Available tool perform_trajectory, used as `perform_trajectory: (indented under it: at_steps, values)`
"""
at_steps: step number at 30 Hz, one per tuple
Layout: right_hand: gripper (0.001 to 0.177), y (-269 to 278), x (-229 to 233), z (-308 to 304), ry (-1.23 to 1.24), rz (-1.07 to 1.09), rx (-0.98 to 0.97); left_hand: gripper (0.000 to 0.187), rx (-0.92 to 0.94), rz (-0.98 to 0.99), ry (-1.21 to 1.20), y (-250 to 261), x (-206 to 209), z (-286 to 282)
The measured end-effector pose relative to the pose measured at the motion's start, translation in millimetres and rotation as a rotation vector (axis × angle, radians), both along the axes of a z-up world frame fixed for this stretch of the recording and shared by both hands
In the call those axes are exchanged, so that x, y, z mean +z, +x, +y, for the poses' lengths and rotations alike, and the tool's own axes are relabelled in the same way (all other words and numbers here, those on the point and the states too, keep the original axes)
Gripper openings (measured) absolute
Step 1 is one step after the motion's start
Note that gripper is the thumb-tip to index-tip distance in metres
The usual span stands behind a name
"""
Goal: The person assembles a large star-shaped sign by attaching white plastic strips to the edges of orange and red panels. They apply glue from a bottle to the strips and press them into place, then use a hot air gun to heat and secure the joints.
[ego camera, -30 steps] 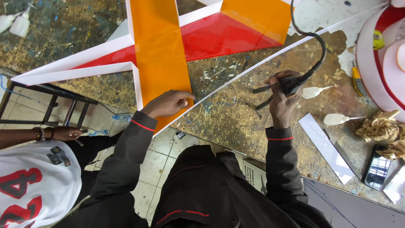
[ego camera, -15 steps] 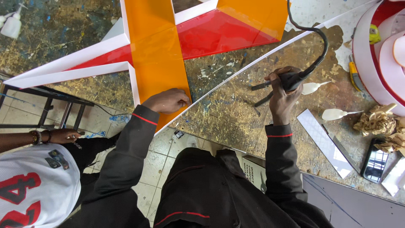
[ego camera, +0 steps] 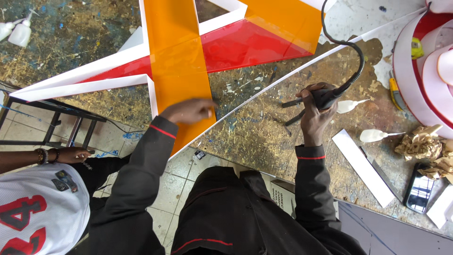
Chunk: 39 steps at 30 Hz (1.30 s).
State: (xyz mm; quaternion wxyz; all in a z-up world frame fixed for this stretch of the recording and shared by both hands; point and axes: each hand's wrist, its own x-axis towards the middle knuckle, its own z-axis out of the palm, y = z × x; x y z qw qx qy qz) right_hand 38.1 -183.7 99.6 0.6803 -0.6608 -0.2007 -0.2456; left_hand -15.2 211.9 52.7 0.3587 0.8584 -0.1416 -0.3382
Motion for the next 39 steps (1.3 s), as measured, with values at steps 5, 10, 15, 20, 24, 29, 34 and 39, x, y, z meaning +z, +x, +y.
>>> perform_trajectory:
  at_steps: [5, 10, 15, 20, 24, 29, 34, 39]
  values:
    - [0.029, 11.8, -22.3, -4.6, 0.029, 0.005, -0.007, 0.068, 0.155, -0.286, 0.488, 67.3, -47.3, 21.9]
    - [0.025, 4.7, 1.5, 0.2, -0.029, 0.000, -0.028, 0.066, 0.134, -0.363, 0.569, 68.5, -48.7, 2.7]
    - [0.026, 1.1, -2.4, -7.3, -0.010, -0.010, -0.012, 0.073, 0.152, -0.374, 0.523, 46.2, -25.9, -6.4]
    - [0.023, -0.1, 2.0, -5.2, -0.033, 0.021, -0.013, 0.071, 0.184, -0.398, 0.497, 36.4, -18.0, -6.4]
    - [0.025, 0.9, -0.8, -4.7, -0.005, 0.003, 0.002, 0.074, 0.174, -0.361, 0.455, 31.7, -7.6, -5.3]
    - [0.027, 1.0, -4.8, -4.9, 0.017, 0.003, 0.012, 0.072, 0.199, -0.369, 0.438, 33.7, -11.9, -3.6]
    - [0.026, -1.8, 1.3, -3.0, -0.001, -0.005, 0.017, 0.071, 0.235, -0.353, 0.425, 26.3, 1.7, -8.4]
    - [0.021, -4.7, 6.0, -2.1, -0.042, -0.014, 0.019, 0.067, 0.305, -0.336, 0.385, 17.8, 11.3, -8.3]
